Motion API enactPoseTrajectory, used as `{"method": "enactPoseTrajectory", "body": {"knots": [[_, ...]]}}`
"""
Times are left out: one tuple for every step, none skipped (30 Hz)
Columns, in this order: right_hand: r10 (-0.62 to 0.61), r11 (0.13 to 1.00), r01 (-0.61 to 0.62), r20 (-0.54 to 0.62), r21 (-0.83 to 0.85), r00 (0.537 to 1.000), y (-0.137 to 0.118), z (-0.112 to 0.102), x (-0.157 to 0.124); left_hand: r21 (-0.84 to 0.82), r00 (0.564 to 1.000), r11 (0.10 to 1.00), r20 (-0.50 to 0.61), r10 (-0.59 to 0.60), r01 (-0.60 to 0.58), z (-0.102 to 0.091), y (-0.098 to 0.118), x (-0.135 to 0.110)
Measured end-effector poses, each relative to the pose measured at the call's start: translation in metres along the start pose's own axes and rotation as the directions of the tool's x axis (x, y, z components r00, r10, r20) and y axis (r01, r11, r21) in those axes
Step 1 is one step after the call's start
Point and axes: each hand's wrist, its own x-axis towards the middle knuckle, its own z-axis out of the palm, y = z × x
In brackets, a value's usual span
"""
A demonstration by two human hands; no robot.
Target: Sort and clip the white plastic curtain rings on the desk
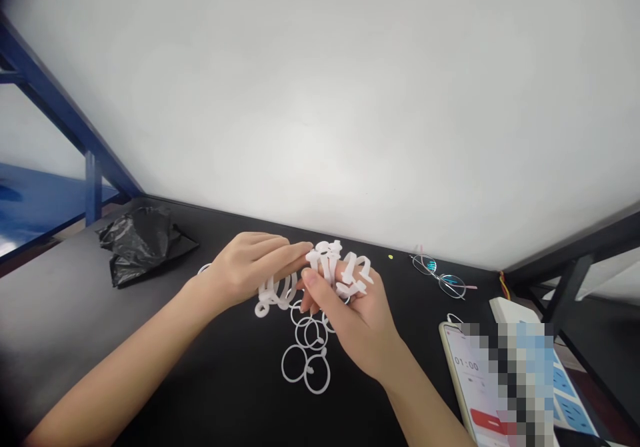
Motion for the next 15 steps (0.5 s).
{"method": "enactPoseTrajectory", "body": {"knots": [[0.01,1.0,-0.01,0.017,0.02,1.0,-0.001,0.0,0.001,-0.015,1.0,1.0,0.025,0.001,-0.001,-0.001,0.001,0.001],[0.019,0.999,-0.02,0.037,0.039,0.999,-0.001,0.001,0.001,-0.028,0.999,1.0,0.048,0.003,-0.002,-0.001,0.002,0.001],[0.026,0.998,-0.029,0.052,0.054,0.998,-0.001,0.002,0.002,-0.037,0.998,0.999,0.066,0.006,-0.004,-0.001,0.003,0.001],[0.026,0.998,-0.03,0.058,0.064,0.998,-0.002,0.002,0.002,-0.041,0.997,0.999,0.079,0.01,-0.007,-0.001,0.003,0.001],[0.017,0.998,-0.021,0.057,0.067,0.998,-0.001,0.003,0.002,-0.041,0.997,0.999,0.082,0.014,-0.011,0.0,0.004,0.001],[-0.001,0.998,-0.002,0.047,0.062,0.999,-0.001,0.004,0.001,-0.038,0.997,0.999,0.076,0.018,-0.015,0.0,0.005,0.001],[-0.03,0.998,0.028,0.027,0.056,0.999,0.001,0.005,0.0,-0.037,0.997,0.999,0.068,0.02,-0.017,0.001,0.006,0.002],[-0.067,0.996,0.067,0.001,0.051,0.998,0.003,0.006,-0.001,-0.041,0.998,0.999,0.061,0.02,-0.017,0.001,0.007,0.002],[-0.105,0.993,0.106,-0.025,0.047,0.994,0.005,0.007,-0.002,-0.053,0.998,0.998,0.058,0.018,-0.015,0.001,0.008,0.003],[-0.139,0.989,0.141,-0.046,0.043,0.989,0.007,0.008,-0.002,-0.071,0.998,0.997,0.062,0.011,-0.007,0.0,0.01,0.004],[-0.168,0.985,0.171,-0.064,0.036,0.984,0.01,0.009,-0.003,-0.093,0.997,0.996,0.073,0.0,0.007,-0.001,0.011,0.005],[-0.193,0.98,0.196,-0.08,0.029,0.978,0.012,0.01,-0.003,-0.119,0.996,0.993,0.091,-0.015,0.025,-0.001,0.013,0.006],[-0.212,0.976,0.215,-0.088,0.024,0.973,0.014,0.01,-0.002,-0.144,0.993,0.988,0.115,-0.033,0.049,-0.002,0.014,0.007],[-0.227,0.973,0.23,-0.089,0.02,0.97,0.016,0.011,-0.002,-0.165,0.989,0.984,0.136,-0.052,0.075,-0.002,0.015,0.007],[-0.242,0.969,0.245,-0.089,0.019,0.966,0.018,0.011,-0.001,-0.182,0.986,0.979,0.151,-0.067,0.095,-0.002,0.016,0.006]]}}
